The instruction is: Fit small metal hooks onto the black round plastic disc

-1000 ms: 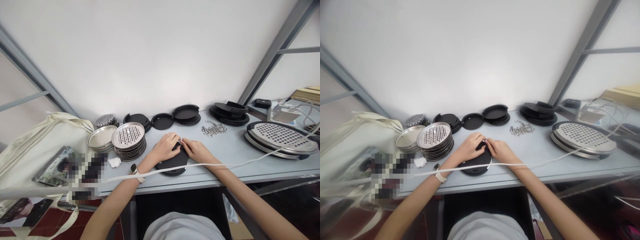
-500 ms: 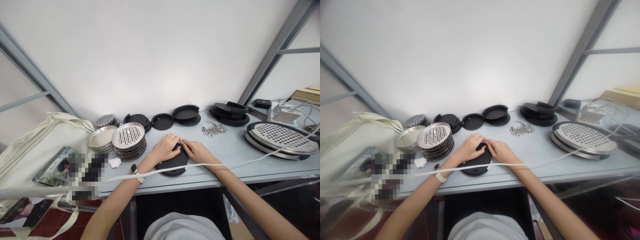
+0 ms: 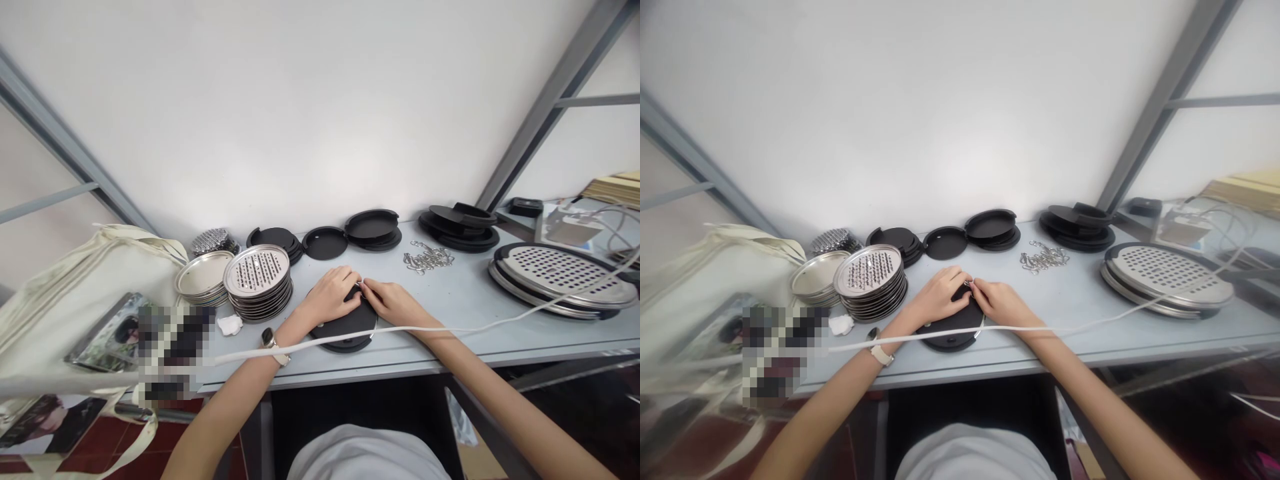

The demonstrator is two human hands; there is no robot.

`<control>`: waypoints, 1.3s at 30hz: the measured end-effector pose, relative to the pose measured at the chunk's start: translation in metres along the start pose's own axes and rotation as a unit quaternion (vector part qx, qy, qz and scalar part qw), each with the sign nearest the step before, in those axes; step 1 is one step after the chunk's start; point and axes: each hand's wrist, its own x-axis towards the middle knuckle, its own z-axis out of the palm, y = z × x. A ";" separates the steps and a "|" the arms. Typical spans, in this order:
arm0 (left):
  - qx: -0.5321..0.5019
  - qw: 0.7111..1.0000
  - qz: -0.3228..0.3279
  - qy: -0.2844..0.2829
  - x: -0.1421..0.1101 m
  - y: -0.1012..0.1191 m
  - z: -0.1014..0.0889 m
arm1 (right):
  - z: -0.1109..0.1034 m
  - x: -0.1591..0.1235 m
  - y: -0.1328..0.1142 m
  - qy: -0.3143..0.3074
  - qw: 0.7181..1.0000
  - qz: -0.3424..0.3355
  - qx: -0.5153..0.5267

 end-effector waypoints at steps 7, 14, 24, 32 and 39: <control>0.002 1.000 0.003 -0.004 0.000 0.002 -0.002 | -0.002 -0.001 -0.002 0.003 1.000 -0.007 0.013; -0.001 1.000 0.008 -0.003 0.001 0.003 -0.003 | 0.000 0.000 0.000 -0.003 0.999 -0.013 0.032; -0.014 1.000 0.012 0.005 0.001 0.002 -0.001 | 0.003 0.001 0.005 -0.017 1.000 -0.003 0.014; -0.013 1.000 0.012 0.006 0.001 0.002 -0.001 | 0.002 0.002 0.003 -0.012 0.999 0.006 0.043; -0.028 1.000 0.014 0.000 0.001 0.001 -0.001 | 0.000 0.002 0.003 -0.007 0.996 0.018 0.088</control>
